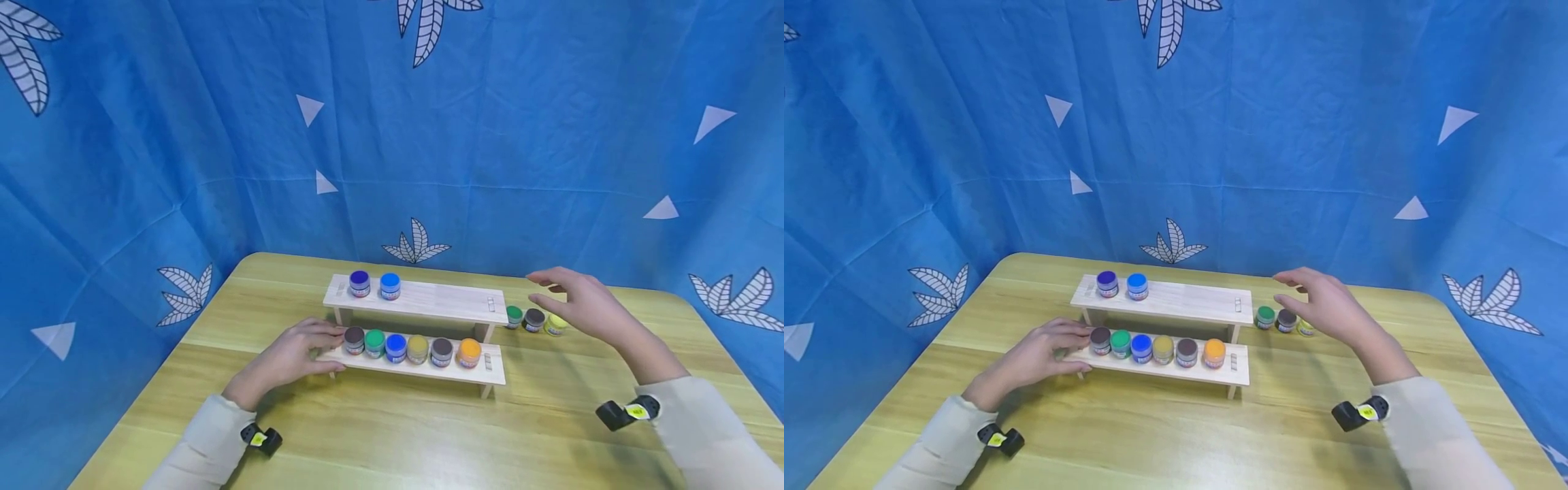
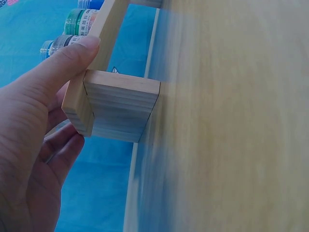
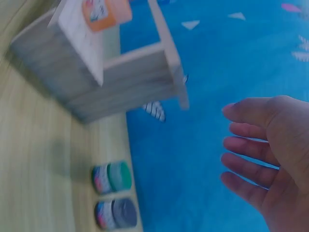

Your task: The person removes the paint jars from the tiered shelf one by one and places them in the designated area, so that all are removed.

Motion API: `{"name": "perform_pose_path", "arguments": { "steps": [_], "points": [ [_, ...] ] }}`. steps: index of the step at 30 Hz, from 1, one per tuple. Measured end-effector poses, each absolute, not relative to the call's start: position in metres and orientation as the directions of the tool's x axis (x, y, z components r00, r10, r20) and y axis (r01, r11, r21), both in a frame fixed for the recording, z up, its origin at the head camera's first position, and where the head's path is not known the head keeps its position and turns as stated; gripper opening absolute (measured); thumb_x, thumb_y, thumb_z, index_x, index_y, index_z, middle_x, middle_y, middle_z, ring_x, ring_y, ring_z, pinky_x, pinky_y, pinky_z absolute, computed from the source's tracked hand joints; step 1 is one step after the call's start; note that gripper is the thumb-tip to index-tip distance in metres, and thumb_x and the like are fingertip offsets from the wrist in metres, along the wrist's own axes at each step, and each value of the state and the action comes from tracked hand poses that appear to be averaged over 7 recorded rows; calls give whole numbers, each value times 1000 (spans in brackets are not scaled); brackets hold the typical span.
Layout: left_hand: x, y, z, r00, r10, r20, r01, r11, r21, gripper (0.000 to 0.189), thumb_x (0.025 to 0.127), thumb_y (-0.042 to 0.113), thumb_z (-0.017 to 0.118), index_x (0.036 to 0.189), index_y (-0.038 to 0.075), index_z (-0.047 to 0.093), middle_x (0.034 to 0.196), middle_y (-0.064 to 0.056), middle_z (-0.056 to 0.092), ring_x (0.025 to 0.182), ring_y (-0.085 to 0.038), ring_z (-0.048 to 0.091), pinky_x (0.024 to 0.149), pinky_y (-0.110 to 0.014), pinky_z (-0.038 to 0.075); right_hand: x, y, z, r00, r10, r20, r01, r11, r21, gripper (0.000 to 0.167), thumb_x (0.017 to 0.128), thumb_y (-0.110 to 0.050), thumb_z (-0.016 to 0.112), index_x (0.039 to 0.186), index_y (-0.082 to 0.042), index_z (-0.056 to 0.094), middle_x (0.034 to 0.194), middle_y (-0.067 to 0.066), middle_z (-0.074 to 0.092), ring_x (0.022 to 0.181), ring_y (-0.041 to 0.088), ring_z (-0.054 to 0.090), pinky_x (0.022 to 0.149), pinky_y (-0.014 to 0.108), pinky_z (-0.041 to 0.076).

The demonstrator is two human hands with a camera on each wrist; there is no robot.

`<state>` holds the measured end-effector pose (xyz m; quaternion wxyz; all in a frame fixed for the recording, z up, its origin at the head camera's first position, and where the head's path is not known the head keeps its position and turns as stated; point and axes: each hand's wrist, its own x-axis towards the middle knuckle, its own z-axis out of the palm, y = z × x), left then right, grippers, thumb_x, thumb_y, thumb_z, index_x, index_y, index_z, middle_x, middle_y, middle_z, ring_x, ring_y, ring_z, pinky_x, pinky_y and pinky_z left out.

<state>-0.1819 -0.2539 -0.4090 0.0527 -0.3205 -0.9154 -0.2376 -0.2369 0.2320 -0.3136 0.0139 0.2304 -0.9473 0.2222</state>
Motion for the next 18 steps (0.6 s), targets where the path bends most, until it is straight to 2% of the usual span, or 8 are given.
{"name": "perform_pose_path", "arguments": {
  "steps": [7, 18],
  "points": [
    [-182, -254, -409, -800, 550, 238, 597, 692, 407, 53, 79, 41, 81, 119, 9, 71, 129, 1, 64, 121, -23, 55, 104, -44, 44, -232, 204, -300, -858, -474, 199, -512, 755, -410, 40, 97, -31, 63, 130, -8, 61, 129, 15, 60, 111, 39, 59, 89, 57, 49],
    [-182, -254, -410, -801, 550, 236, 596, 694, 404, 52, 79, 41, 80, 120, 10, 71, 129, 2, 63, 121, -23, 55, 104, -44, 43, -232, 159, -292, -825, -532, 192, -560, 720, -411, 44, 97, -39, 62, 132, -12, 61, 130, 9, 60, 117, 34, 56, 94, 55, 47]
  ]
}}
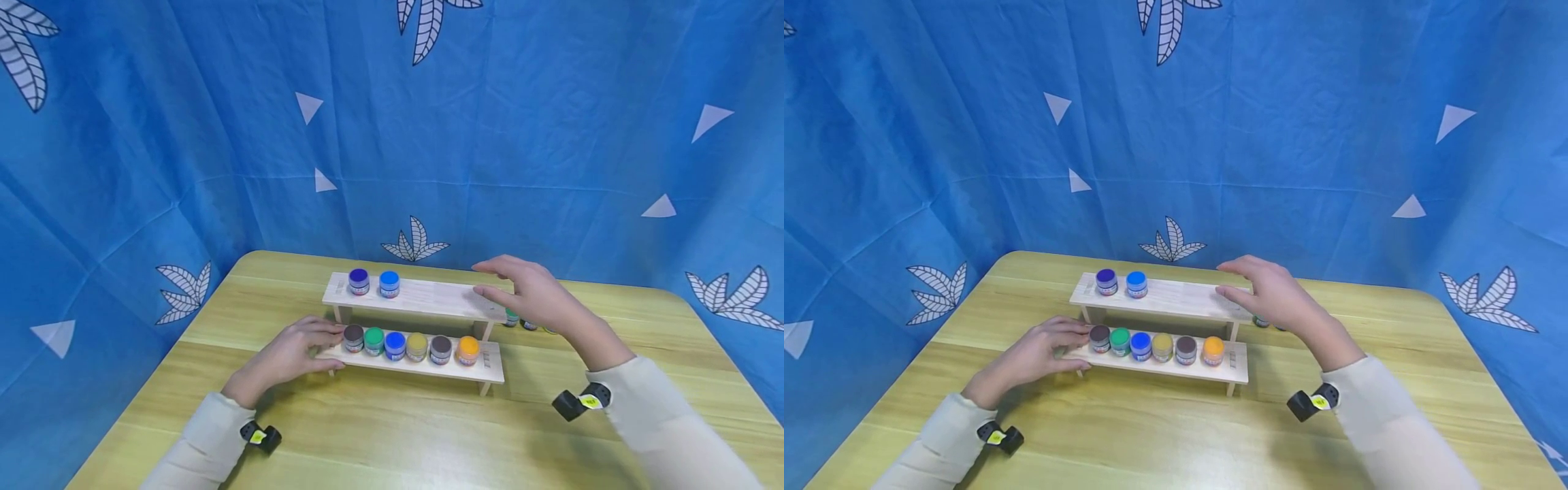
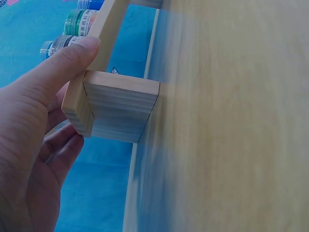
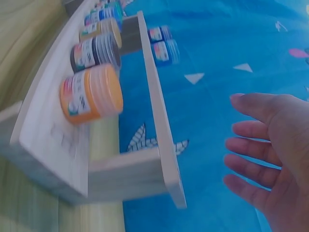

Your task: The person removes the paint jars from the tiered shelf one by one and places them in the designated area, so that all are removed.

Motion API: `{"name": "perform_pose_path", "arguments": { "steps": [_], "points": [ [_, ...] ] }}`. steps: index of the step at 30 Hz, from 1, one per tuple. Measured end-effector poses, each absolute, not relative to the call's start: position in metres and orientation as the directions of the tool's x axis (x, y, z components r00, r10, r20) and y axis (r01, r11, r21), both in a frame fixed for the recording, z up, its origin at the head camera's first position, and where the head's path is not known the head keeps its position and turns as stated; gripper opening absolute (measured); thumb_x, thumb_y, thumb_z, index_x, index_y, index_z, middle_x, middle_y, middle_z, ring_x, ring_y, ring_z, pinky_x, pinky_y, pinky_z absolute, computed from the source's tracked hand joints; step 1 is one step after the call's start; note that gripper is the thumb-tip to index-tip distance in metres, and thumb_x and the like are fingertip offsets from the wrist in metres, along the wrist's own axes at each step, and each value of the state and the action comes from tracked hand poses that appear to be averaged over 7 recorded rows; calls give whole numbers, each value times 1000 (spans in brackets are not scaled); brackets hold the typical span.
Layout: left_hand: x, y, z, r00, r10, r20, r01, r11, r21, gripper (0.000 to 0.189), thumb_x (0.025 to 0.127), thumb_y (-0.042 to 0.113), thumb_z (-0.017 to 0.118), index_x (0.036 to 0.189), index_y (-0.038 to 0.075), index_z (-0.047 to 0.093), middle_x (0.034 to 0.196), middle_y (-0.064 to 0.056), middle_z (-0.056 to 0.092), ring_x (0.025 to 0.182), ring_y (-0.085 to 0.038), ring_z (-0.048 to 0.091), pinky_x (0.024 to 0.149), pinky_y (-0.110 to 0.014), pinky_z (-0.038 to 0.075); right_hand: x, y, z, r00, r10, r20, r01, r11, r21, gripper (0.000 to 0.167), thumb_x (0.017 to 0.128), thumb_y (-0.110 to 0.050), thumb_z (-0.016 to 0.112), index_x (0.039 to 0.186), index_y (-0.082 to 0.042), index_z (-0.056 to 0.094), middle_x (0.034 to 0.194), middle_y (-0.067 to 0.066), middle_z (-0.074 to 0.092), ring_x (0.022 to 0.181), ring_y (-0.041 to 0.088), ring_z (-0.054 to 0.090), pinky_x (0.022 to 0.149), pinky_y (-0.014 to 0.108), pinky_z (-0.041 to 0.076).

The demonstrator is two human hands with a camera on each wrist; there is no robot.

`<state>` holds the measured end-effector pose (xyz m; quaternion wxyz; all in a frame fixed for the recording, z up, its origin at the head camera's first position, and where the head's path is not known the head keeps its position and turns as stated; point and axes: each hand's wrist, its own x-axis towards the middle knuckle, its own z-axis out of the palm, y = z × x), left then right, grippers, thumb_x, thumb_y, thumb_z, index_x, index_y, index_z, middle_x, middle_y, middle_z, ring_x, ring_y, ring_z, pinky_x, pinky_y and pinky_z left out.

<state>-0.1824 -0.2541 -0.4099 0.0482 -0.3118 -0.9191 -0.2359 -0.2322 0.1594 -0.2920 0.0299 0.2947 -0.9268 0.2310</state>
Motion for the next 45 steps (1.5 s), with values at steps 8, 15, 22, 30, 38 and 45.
{"name": "perform_pose_path", "arguments": {
  "steps": [8, 15, 22, 30, 38, 45],
  "points": [
    [-182, -255, -408, -798, 552, 240, 599, 690, 406, 52, 79, 41, 81, 119, 9, 71, 129, 1, 64, 121, -24, 55, 104, -45, 43, -236, 131, -293, -802, -567, 188, -589, 696, -410, 45, 96, -39, 63, 134, -14, 60, 131, 7, 61, 121, 30, 55, 99, 52, 45],
    [-181, -255, -407, -806, 545, 230, 588, 693, 417, 52, 79, 41, 81, 120, 10, 71, 129, 2, 63, 121, -23, 55, 104, -44, 43, -241, 103, -291, -767, -615, 184, -629, 664, -403, 48, 97, -43, 60, 136, -15, 59, 133, 5, 60, 125, 27, 52, 103, 50, 43],
    [-182, -253, -407, -790, 556, 259, 611, 678, 409, 53, 79, 41, 81, 119, 9, 71, 128, 2, 64, 120, -23, 56, 103, -44, 45, -248, 82, -294, -755, -631, 178, -641, 656, -398, 47, 97, -40, 60, 136, -13, 59, 135, 6, 59, 129, 26, 50, 107, 47, 40],
    [-184, -253, -408, -776, 567, 274, 629, 672, 390, 53, 79, 41, 81, 119, 8, 71, 128, 1, 64, 119, -23, 56, 102, -44, 45, -255, 63, -299, -755, -639, 150, -634, 651, -417, 49, 97, -40, 61, 137, -12, 58, 138, 6, 57, 132, 27, 47, 110, 46, 36],
    [-184, -254, -409, -772, 573, 277, 635, 665, 394, 55, 81, 46, 78, 119, 8, 71, 128, 1, 64, 119, -24, 56, 103, -45, 44, -260, 45, -302, -757, -643, 114, -624, 659, -420, 52, 96, -42, 61, 138, -12, 57, 139, 6, 56, 132, 26, 46, 110, 45, 36],
    [-183, -255, -411, -784, 563, 263, 618, 668, 413, 60, 82, 56, 72, 120, 9, 71, 128, 4, 64, 120, -21, 55, 103, -43, 44, -264, 33, -307, -753, -651, 99, -624, 658, -421, 52, 95, -40, 63, 137, -9, 57, 133, 7, 60, 125, 24, 53, 106, 42, 41]
  ]
}}
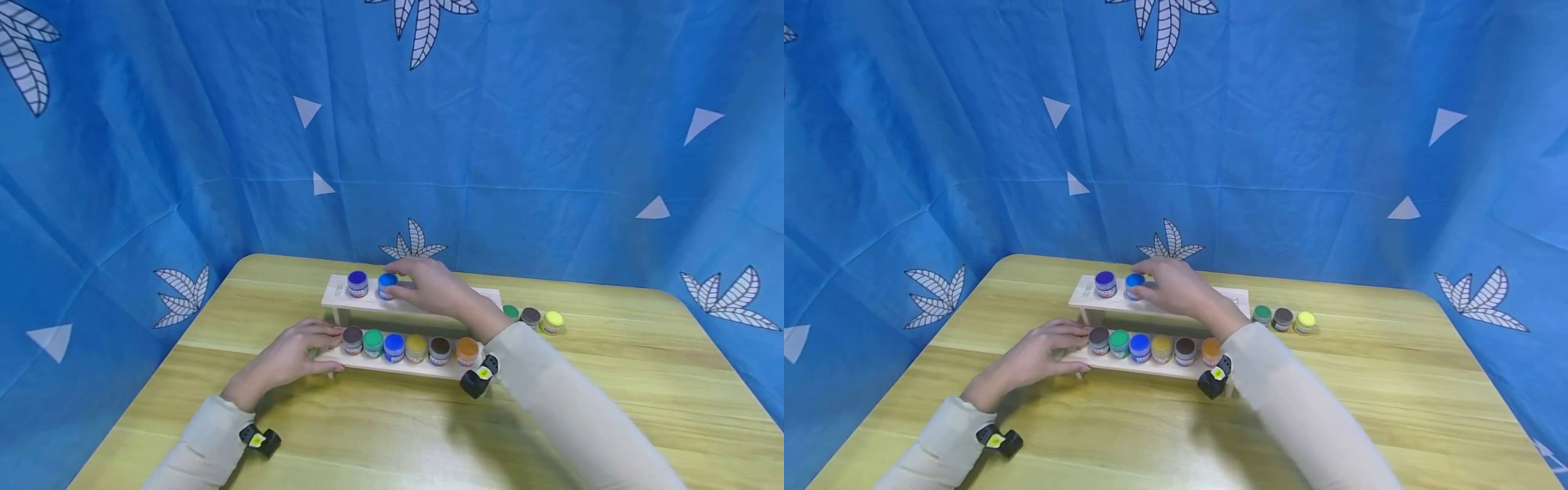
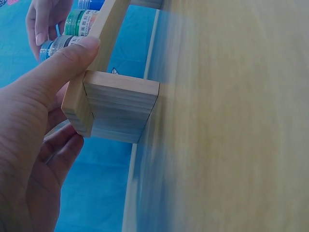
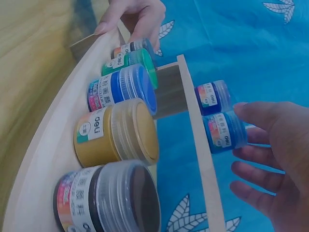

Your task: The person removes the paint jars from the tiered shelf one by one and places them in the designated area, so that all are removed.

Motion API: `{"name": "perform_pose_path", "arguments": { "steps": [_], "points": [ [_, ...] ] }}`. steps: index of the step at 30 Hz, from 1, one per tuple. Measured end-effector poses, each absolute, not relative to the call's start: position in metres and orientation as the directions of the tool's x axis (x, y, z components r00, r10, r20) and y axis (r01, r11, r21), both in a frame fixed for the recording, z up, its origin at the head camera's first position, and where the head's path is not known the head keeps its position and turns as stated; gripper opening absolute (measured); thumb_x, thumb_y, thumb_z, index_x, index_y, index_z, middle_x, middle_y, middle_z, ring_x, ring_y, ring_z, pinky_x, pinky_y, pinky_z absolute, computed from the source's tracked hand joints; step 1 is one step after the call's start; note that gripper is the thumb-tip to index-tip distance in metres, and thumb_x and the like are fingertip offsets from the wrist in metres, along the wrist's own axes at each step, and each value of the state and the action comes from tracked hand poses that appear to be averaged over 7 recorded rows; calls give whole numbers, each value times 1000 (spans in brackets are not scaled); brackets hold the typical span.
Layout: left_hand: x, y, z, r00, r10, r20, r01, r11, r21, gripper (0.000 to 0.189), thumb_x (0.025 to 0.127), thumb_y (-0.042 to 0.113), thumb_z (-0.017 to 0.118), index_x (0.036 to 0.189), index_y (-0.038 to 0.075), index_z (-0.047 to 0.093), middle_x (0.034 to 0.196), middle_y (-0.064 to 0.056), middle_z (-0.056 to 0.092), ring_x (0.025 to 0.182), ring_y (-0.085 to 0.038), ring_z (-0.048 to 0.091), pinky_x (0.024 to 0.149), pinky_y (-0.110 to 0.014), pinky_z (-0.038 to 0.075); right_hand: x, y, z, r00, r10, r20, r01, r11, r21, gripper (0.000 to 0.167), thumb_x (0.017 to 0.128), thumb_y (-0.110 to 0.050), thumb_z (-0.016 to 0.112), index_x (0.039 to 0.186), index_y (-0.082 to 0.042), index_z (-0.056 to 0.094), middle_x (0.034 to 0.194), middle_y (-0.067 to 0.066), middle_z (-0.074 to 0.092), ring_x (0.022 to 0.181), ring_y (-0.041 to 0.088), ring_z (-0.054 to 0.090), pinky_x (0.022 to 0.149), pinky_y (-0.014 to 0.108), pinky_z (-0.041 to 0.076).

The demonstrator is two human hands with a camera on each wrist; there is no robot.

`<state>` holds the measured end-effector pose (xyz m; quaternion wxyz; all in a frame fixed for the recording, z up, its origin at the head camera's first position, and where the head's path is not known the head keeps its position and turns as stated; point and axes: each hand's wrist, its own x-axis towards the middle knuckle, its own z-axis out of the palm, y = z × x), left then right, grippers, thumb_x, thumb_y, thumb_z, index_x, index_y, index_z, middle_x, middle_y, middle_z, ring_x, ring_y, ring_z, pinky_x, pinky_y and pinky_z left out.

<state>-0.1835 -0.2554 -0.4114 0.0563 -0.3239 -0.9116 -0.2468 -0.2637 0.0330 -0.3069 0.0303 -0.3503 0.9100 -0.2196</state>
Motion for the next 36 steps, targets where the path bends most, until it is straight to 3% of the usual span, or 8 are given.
{"name": "perform_pose_path", "arguments": {
  "steps": [9, 16, 36],
  "points": [
    [-182, -254, -412, -781, 565, 265, 621, 660, 423, 60, 81, 55, 72, 119, 9, 71, 128, 4, 64, 119, -21, 56, 103, -42, 45, -262, 27, -309, -767, -635, 88, -604, 670, -432, 46, 93, -38, 68, 131, -13, 62, 121, 2, 66, 114, 20, 59, 99, 41, 47],
    [-182, -253, -412, -771, 565, 293, 636, 656, 406, 53, 77, 43, 81, 117, 8, 72, 126, 2, 65, 118, -22, 57, 101, -43, 46, -260, 37, -307, -761, -641, 105, -611, 652, -448, 39, 92, -32, 71, 124, -11, 66, 113, 0, 68, 105, 18, 61, 93, 39, 50],
    [-182, -254, -408, -768, 570, 291, 639, 659, 397, 54, 77, 43, 81, 117, 7, 72, 126, 1, 65, 117, -24, 57, 101, -45, 46, -252, 87, -299, -785, -599, 157, -594, 659, -461, 44, 92, -32, 70, 128, -6, 64, 112, 4, 68, 102, 19, 63, 86, 39, 54]
  ]
}}
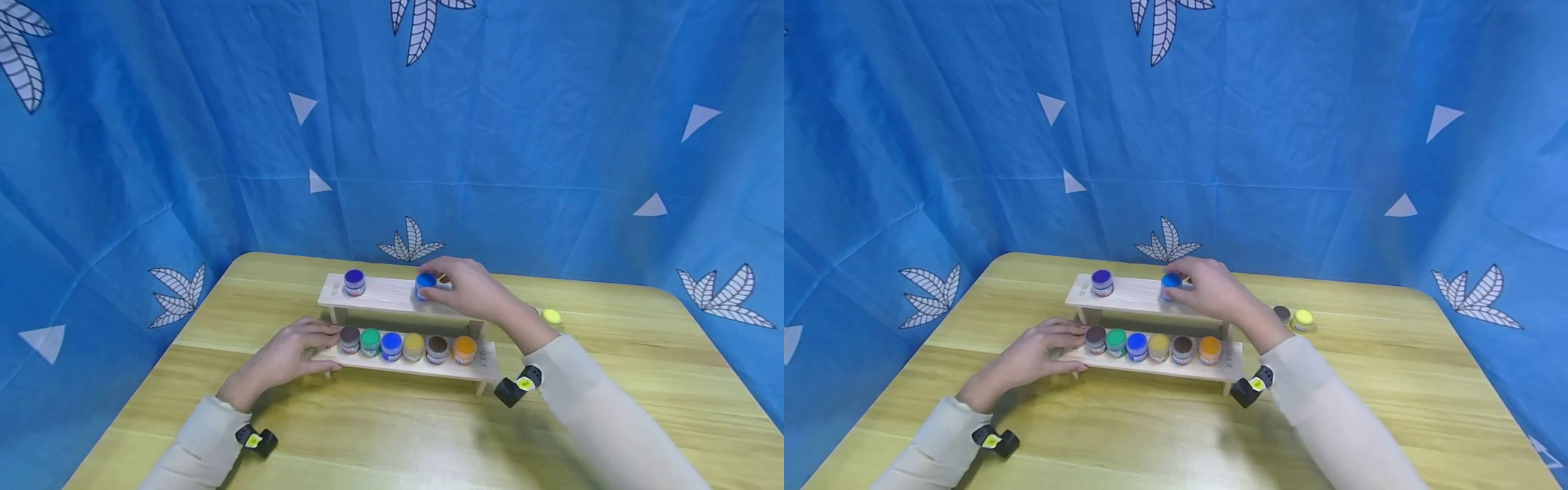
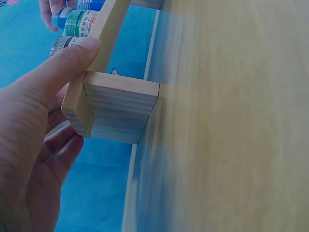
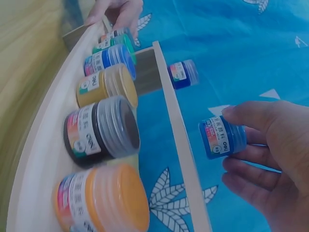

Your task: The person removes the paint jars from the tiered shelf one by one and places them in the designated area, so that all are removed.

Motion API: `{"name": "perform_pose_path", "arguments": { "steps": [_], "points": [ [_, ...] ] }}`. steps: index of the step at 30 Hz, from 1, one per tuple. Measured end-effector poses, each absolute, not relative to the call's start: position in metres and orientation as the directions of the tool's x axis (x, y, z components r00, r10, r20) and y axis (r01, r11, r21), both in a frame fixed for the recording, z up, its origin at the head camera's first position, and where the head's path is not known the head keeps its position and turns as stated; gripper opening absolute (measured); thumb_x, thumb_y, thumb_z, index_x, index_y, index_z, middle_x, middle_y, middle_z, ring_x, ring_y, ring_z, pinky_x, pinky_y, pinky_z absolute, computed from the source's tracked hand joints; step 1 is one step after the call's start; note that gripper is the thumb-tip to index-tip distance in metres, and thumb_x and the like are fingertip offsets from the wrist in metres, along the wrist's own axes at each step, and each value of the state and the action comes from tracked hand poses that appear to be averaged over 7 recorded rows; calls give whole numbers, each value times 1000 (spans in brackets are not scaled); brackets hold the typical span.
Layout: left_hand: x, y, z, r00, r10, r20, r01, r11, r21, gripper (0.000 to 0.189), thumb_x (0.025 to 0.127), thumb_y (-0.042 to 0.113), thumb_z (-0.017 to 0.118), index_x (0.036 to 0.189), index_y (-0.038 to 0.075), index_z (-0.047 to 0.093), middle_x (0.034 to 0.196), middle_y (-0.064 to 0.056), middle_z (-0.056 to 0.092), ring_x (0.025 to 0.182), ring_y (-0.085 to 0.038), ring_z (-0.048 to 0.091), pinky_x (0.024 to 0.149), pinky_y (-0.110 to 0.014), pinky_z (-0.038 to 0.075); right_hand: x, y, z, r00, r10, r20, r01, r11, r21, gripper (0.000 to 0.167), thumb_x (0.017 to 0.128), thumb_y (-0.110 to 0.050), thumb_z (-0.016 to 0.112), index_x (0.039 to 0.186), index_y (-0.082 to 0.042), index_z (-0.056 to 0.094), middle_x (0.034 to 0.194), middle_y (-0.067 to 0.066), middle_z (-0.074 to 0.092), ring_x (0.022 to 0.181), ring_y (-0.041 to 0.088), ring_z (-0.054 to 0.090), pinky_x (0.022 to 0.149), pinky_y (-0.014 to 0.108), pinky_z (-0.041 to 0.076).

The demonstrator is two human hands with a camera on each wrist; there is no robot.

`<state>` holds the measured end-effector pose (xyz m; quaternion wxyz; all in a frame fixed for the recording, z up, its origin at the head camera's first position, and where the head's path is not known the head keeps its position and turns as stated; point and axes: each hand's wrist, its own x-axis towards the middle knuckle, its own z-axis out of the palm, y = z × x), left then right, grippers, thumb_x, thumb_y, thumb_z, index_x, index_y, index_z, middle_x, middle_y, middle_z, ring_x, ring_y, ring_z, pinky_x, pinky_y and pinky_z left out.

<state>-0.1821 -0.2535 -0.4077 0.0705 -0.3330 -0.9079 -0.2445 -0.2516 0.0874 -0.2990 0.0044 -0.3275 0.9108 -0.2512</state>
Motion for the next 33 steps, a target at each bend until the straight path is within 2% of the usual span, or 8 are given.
{"name": "perform_pose_path", "arguments": {
  "steps": [10, 33],
  "points": [
    [-182, -254, -406, -792, 555, 253, 607, 675, 420, 54, 78, 43, 81, 119, 9, 71, 128, 3, 64, 119, -22, 55, 103, -43, 45, -246, 110, -299, -806, -565, 175, -572, 669, -474, 39, 92, -33, 70, 124, -10, 66, 111, 1, 68, 99, 19, 63, 85, 40, 54],
    [-182, -253, -405, -795, 551, 256, 603, 666, 439, 52, 77, 39, 83, 118, 9, 72, 128, 3, 64, 119, -21, 56, 102, -43, 45, -237, 173, -302, -889, -432, 149, -439, 714, -546, 43, 94, -33, 67, 127, -6, 63, 121, 11, 64, 106, 30, 60, 90, 52, 52]
  ]
}}
